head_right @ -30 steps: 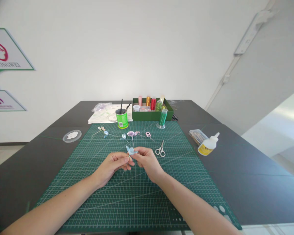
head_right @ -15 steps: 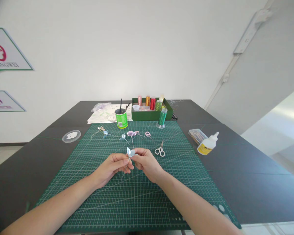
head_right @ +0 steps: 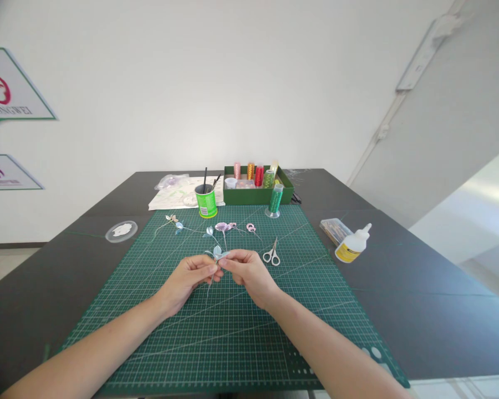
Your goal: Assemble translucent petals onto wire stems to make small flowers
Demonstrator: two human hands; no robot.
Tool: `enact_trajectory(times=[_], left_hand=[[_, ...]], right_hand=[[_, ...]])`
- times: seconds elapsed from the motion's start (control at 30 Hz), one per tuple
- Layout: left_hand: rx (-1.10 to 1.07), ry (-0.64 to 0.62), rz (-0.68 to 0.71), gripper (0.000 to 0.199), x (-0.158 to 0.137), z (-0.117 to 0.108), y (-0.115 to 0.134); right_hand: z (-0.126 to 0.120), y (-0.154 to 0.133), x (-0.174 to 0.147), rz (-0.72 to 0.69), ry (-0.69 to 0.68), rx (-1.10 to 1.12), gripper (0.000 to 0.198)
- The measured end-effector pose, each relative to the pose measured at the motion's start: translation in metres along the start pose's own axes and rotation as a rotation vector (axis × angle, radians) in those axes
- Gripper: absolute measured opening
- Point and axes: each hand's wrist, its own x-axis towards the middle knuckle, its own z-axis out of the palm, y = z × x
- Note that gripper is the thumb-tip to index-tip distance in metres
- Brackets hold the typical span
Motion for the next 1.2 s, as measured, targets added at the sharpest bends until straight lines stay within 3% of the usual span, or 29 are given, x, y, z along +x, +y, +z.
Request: enact_trajectory(times=[0.4, 0.8, 1.2], left_hand=[[0.031, 0.027, 0.007, 0.021, 0.0009, 0.0006, -0.0001], [0.017, -0.027, -0.021, 0.025, 0.0009, 0.0008, -0.0027], [0.132, 0.007, 0.01, 0.027, 0.0002, 0.0016, 0.0008]], right_hand=[[0.0025, -0.0002, -0.001, -0.005, 0.035, -0.049, 0.027], [0.0014, -0.0002, -0.0019, -0.011, 0.001, -0.049, 0.023], [0.0016, -0.0015, -0.0018, -0.001, 0.018, -0.08, 0.028]])
